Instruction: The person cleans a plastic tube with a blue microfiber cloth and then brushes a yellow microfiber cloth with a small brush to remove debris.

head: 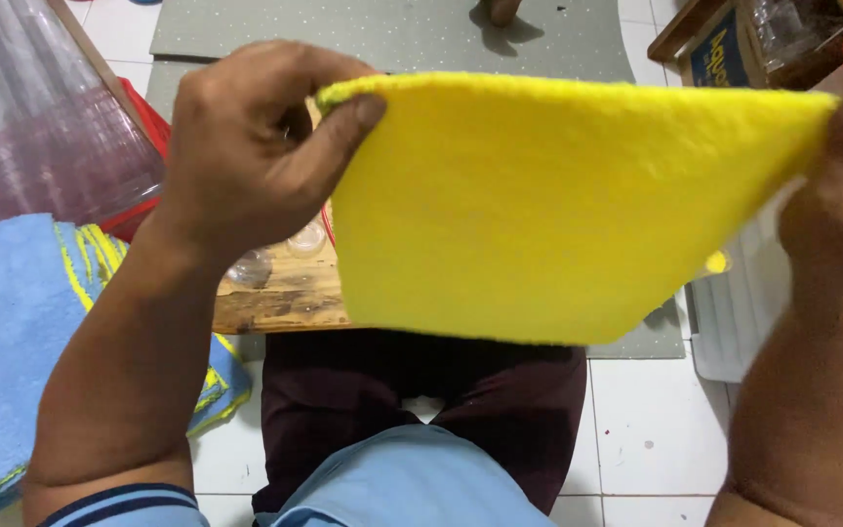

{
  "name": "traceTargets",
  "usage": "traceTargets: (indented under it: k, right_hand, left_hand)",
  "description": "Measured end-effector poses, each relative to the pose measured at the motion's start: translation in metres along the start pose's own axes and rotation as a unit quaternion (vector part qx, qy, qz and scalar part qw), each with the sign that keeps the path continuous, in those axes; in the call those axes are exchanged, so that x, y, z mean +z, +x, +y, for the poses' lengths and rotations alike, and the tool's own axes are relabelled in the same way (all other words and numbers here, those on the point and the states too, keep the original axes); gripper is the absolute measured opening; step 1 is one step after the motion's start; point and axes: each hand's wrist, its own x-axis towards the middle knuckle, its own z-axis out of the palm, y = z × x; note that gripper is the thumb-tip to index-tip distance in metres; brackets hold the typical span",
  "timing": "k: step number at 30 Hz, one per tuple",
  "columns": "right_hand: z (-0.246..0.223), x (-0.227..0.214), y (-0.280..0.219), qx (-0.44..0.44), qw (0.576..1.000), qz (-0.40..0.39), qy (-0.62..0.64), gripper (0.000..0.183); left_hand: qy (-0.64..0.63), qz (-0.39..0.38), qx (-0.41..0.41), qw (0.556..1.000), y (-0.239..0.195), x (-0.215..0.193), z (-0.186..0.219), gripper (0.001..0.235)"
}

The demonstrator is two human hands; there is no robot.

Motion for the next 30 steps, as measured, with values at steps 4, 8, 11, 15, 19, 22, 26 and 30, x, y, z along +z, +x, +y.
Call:
traceTargets:
  k: [4,8,11,15,19,22,26,30]
  right_hand:
    - [0.018,0.08,0.024,-0.006,0.985,-0.005,0.17,0.011]
    - [0.023,0.163,0.018,0.131,0.966,-0.136,0.175,0.013]
    - [0.04,0.222,0.001,0.239,0.934,-0.214,0.156,0.014]
    - [0.075,0.276,-0.02,0.162,0.956,-0.199,0.141,0.014]
    - [0.084,0.295,-0.017,0.165,0.957,-0.208,0.117,0.015]
    - [0.091,0.308,-0.014,0.14,0.965,-0.199,0.097,0.012]
    - [0.103,0.326,-0.016,0.128,0.975,-0.176,0.053,0.011]
    - [0.098,0.331,-0.022,0.131,0.98,-0.142,0.044,0.019]
  left_hand:
    - [0.025,-0.044,-0.151,0.987,0.0,0.042,-0.063,0.017]
    - [0.055,-0.148,-0.361,0.919,-0.017,0.095,-0.134,0.029]
    - [0.049,-0.213,-0.469,0.856,-0.018,0.123,-0.15,0.027]
    - [0.127,-0.227,-0.433,0.863,-0.035,0.157,-0.203,0.035]
    - [0.241,-0.224,-0.342,0.88,-0.048,0.182,-0.25,0.032]
    - [0.296,-0.222,-0.319,0.873,-0.05,0.195,-0.272,0.034]
    - [0.33,-0.205,-0.314,0.866,-0.051,0.209,-0.291,0.029]
    - [0.331,-0.119,-0.257,0.9,-0.057,0.2,-0.262,0.036]
